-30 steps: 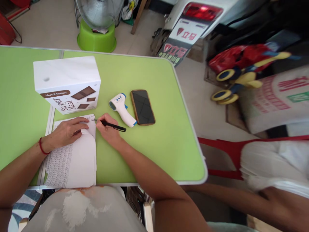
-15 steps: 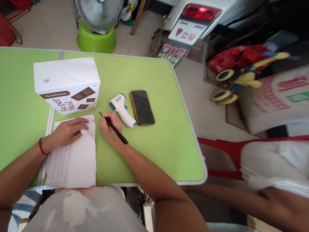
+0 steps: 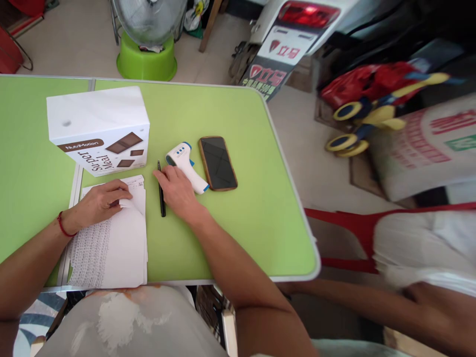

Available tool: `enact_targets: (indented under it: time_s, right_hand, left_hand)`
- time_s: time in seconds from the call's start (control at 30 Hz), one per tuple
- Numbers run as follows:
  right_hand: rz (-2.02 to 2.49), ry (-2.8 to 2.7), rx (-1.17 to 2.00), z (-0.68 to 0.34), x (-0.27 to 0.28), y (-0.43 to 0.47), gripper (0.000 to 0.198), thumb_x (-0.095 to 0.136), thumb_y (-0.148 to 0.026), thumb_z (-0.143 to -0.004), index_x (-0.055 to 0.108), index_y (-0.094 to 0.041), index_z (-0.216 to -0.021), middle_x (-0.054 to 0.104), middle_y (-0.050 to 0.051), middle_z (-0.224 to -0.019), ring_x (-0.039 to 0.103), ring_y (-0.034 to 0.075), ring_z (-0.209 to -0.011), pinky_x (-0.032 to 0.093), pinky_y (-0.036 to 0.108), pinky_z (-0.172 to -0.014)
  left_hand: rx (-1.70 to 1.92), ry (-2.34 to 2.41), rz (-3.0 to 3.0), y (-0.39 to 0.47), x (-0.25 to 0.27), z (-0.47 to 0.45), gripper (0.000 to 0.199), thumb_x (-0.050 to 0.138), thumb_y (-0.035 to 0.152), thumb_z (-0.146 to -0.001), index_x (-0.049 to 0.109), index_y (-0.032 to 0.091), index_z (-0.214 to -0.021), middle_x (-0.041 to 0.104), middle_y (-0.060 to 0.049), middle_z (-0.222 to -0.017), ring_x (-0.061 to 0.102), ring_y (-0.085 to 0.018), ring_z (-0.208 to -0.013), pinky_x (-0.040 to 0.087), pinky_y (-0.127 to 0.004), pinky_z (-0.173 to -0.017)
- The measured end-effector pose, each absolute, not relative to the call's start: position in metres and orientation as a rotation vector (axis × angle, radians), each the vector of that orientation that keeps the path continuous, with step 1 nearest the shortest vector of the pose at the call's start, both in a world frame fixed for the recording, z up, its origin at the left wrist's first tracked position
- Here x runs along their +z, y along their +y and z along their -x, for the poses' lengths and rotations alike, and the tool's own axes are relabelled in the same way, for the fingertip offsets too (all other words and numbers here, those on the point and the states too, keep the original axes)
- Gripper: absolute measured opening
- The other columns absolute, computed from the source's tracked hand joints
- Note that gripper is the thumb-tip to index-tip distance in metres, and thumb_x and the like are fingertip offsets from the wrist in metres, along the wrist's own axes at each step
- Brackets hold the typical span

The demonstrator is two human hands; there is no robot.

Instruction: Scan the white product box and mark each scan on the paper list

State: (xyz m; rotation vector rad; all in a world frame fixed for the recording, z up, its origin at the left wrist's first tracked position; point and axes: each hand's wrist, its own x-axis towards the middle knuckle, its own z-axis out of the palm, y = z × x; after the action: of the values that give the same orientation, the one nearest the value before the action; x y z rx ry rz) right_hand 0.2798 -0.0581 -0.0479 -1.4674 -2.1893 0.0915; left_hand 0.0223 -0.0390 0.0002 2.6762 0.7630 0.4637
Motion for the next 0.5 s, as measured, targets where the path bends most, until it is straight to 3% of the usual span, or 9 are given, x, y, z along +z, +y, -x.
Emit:
enact_targets:
  time_s: [0.13,0.27,0.4,0.5]
  right_hand:
    - [1.39,-2.144,0.035,-0.276,-0.038,-0.062,0.039,0.039,-0.008,-0.09,0.069,-0.019,-0.111,0.061,0.013,-0.097,0.055,0.026,-0.087,0.047,0.041,-0.074]
    - [1.254,-2.153,0.21,-0.263,-0.029,-0.071,0.021,0.052,-0.023,-0.093,0.072,-0.02,-0.099,0.06,0.01,-0.094,0.056,0.024,-0.088,0.045,0.039,-0.076]
    - [1.374,-2.281,0.247,-0.249,-0.028,-0.079,0.027,0.06,-0.036,-0.091,0.069,-0.019,-0.11,0.061,0.011,-0.1,0.054,0.027,-0.093,0.041,0.041,-0.079]
    - [1.459,-2.246,0.286,-0.241,-0.029,-0.081,0.026,0.063,-0.038,-0.089,0.066,-0.018,-0.105,0.061,0.011,-0.1,0.052,0.028,-0.095,0.039,0.042,-0.083]
  left_hand:
    - [0.45,0.777,-2.664,-0.04,0.001,-0.022,0.024,0.049,0.006,-0.083,0.065,0.015,-0.098,0.067,-0.01,-0.116,0.067,-0.016,-0.08,0.052,-0.025,-0.061]
    - [0.442,0.781,-2.642,-0.041,0.003,-0.023,0.021,0.05,0.007,-0.085,0.064,0.015,-0.098,0.064,-0.012,-0.124,0.067,-0.014,-0.076,0.052,-0.026,-0.061]
    - [0.383,0.816,-2.615,-0.042,0.006,-0.024,0.021,0.052,0.008,-0.084,0.063,0.016,-0.1,0.063,-0.01,-0.127,0.067,-0.014,-0.081,0.053,-0.025,-0.063]
    - [0.362,0.827,-2.613,-0.042,0.007,-0.025,0.018,0.052,0.009,-0.085,0.063,0.016,-0.099,0.062,-0.01,-0.128,0.068,-0.015,-0.084,0.053,-0.025,-0.064]
